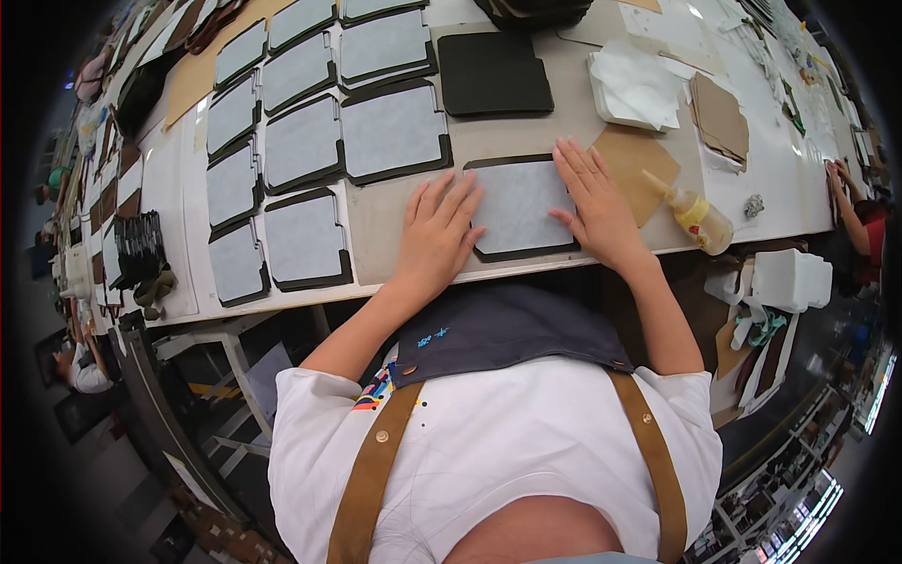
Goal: The person applies glue from a bottle onto the edges of a black rectangular pouch base. They then pick up a white fabric insert, place it on the glued surface, and press it down firmly with both hands. The finished unit is moved to a stack on the left, and the process repeats with new materials.
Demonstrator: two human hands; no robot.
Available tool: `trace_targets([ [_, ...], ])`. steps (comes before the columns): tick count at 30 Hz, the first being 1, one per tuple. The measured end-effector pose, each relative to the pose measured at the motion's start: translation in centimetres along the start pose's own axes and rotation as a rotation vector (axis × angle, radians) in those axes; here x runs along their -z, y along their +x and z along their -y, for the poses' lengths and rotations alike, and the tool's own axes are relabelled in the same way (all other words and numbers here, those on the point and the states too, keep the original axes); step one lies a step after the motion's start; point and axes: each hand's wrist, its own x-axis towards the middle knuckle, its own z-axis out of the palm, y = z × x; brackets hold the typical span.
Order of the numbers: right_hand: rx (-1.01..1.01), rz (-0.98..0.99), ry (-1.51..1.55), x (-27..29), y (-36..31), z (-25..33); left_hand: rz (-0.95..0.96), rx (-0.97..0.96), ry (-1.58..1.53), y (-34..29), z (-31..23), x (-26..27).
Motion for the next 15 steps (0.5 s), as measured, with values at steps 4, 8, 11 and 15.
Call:
trace_targets([
  [4, 0.01, -0.125, -0.06, -0.6, 1.9, -0.4, -0.035, 0.019, -0.01, -0.3, -0.1, 0.2],
  [8, 0.064, -0.186, -0.053, -1.0, 3.2, -0.4, -0.094, 0.066, -0.028, -0.4, -0.4, 0.3],
  [11, 0.084, -0.21, -0.061, -0.9, 3.3, -0.3, -0.112, 0.081, -0.02, -0.6, -0.5, 0.1],
  [15, 0.077, -0.241, -0.051, -0.3, 3.6, 0.2, -0.127, 0.098, -0.02, -0.6, -0.5, 0.1],
])
